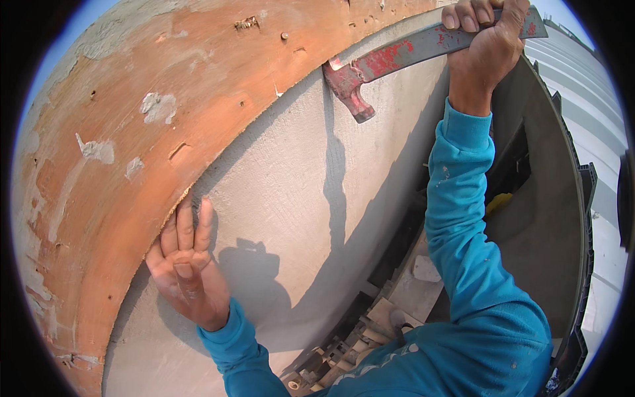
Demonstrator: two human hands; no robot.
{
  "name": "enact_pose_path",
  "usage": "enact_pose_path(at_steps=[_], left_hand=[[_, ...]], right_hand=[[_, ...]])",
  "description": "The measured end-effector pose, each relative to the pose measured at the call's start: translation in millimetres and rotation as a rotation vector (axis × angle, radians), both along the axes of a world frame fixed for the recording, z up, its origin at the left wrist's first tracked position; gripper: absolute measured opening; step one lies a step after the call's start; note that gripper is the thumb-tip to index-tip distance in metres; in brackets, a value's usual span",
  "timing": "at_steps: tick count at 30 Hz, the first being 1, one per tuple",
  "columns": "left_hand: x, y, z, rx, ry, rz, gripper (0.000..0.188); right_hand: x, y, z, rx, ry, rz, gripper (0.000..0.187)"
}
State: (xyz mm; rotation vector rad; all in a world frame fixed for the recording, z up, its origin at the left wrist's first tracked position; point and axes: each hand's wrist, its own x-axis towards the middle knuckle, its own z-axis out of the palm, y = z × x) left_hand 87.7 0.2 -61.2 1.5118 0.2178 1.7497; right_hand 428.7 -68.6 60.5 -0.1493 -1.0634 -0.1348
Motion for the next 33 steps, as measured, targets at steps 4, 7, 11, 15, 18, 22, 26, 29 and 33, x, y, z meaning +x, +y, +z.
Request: enact_pose_path(at_steps=[4,7,11,15,18,22,26,29,33], left_hand=[[-8.5,1.1,-2.1,0.064,0.058,0.031,0.085],[-7.5,1.6,-1.8,0.058,0.041,0.006,0.085],[-5.4,4.5,-3.1,0.048,0.023,-0.075,0.088],[-8.1,3.7,-2.3,0.041,0.052,-0.047,0.091],[-4.6,-1.8,-1.2,0.054,0.049,-0.037,0.091],[-7.4,-2.3,-1.4,0.056,0.057,-0.026,0.088],[-8.6,-3.7,-0.6,0.056,0.073,0.018,0.085],[-9.6,-1.8,-2.5,0.060,0.050,0.008,0.083],[-17.1,-0.5,-3.8,0.090,0.061,0.064,0.082]], right_hand=[[-7.2,-9.6,-21.2,0.056,0.073,-0.016,0.035],[-11.5,-4.5,-19.5,0.052,0.078,-0.088,0.037],[-5.9,-3.7,-7.1,0.037,0.041,-0.119,0.037],[24.2,14.8,13.6,-0.165,0.079,-0.069,0.039],[101.3,37.8,-6.6,-0.109,0.047,0.162,0.034],[107.8,45.3,17.9,-0.211,0.260,0.050,0.037],[113.1,45.4,40.5,-0.202,0.208,-0.013,0.035],[118.9,41.0,44.4,-0.163,0.160,-0.054,0.036],[111.5,32.1,32.0,-0.028,0.023,-0.086,0.040]])
